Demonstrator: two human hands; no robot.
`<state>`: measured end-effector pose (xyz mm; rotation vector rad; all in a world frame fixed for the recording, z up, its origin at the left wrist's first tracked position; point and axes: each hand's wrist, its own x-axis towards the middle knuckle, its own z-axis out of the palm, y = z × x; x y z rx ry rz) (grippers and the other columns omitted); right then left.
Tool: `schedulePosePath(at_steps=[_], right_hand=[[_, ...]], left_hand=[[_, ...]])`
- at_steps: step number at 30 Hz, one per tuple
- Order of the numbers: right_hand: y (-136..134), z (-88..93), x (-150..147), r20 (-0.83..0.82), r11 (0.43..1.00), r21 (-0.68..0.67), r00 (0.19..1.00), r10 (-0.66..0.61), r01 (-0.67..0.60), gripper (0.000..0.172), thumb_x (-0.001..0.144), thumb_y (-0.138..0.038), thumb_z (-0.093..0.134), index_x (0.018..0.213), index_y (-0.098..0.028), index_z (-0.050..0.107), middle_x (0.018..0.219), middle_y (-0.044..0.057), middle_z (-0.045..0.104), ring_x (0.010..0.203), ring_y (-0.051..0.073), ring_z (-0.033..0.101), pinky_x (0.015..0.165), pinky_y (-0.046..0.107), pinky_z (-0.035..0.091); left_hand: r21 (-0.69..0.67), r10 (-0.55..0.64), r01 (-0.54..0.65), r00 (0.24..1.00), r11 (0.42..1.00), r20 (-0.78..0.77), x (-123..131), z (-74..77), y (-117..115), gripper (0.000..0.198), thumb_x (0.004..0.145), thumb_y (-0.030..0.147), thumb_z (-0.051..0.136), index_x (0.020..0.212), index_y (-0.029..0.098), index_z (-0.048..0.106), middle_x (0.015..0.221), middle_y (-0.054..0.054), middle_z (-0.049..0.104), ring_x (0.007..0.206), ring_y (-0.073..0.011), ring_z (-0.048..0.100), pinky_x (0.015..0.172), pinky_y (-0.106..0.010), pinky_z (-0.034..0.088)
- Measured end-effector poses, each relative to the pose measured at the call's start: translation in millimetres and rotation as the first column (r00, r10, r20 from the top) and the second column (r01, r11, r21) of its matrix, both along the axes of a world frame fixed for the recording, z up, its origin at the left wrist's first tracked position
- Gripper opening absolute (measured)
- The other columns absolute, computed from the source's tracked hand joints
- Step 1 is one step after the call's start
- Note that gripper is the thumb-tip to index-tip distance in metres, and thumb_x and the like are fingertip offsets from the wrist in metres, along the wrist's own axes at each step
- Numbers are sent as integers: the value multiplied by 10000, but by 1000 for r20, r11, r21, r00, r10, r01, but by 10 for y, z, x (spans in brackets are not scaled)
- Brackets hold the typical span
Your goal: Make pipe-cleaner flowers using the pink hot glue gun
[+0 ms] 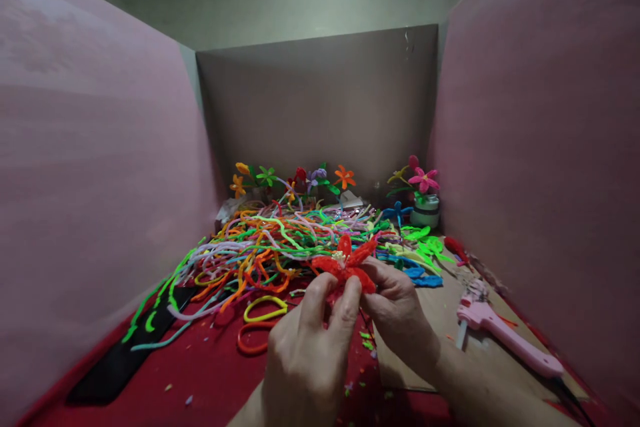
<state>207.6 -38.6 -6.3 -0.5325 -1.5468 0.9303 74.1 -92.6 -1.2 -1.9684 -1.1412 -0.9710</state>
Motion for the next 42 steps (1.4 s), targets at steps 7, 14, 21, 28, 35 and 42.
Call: schedulePosePath(at_steps=[7,14,21,28,35,42], right_hand=[[30,9,-15,-74,997,-78,997,20,-26,96,740,-232,623,680,-175,670,692,9,597,682,137,529,644,260,445],[12,17,-6,-45,997,-30,996,73,-75,88,746,-212,613,774,-197,695,685,-1,574,667,128,515,665,258,439],[-50,80,18,87,983,67,983,163,-169,100,770,-185,576,761,-198,674,727,7,574,686,130,508,651,254,425],[-120,175,48,207,948,157,948,243,-277,271,766,-227,572,515,-159,496,571,-20,424,555,96,400,535,222,363],[-148,193,51,282,926,236,933,223,-293,161,780,-165,542,626,-153,586,701,38,560,684,132,503,627,240,407],[-112,181,68,128,955,104,956,265,-278,138,757,-198,601,627,-167,633,622,-10,522,583,99,436,565,226,370]], left_hand=[[-111,-100,137,953,984,288,-103,216,-145,328,811,93,477,1100,216,572,928,-60,579,726,-115,602,596,-178,470],[-204,-212,283,927,937,311,-102,295,-135,253,805,92,497,1006,190,615,808,-35,584,683,-105,579,591,-180,462],[-427,-169,360,891,830,422,-135,959,105,147,793,227,541,848,200,674,880,-36,637,839,-153,571,735,-252,435],[-820,-23,559,828,125,561,-81,1063,389,298,744,356,516,544,143,575,501,9,512,441,-84,415,415,-207,290],[-841,94,528,837,114,539,-53,913,459,244,685,297,558,494,148,530,411,56,396,381,-59,296,381,-222,194],[-677,68,726,674,123,735,-132,944,467,303,767,395,537,603,144,580,509,29,482,435,-62,379,430,-207,269]])
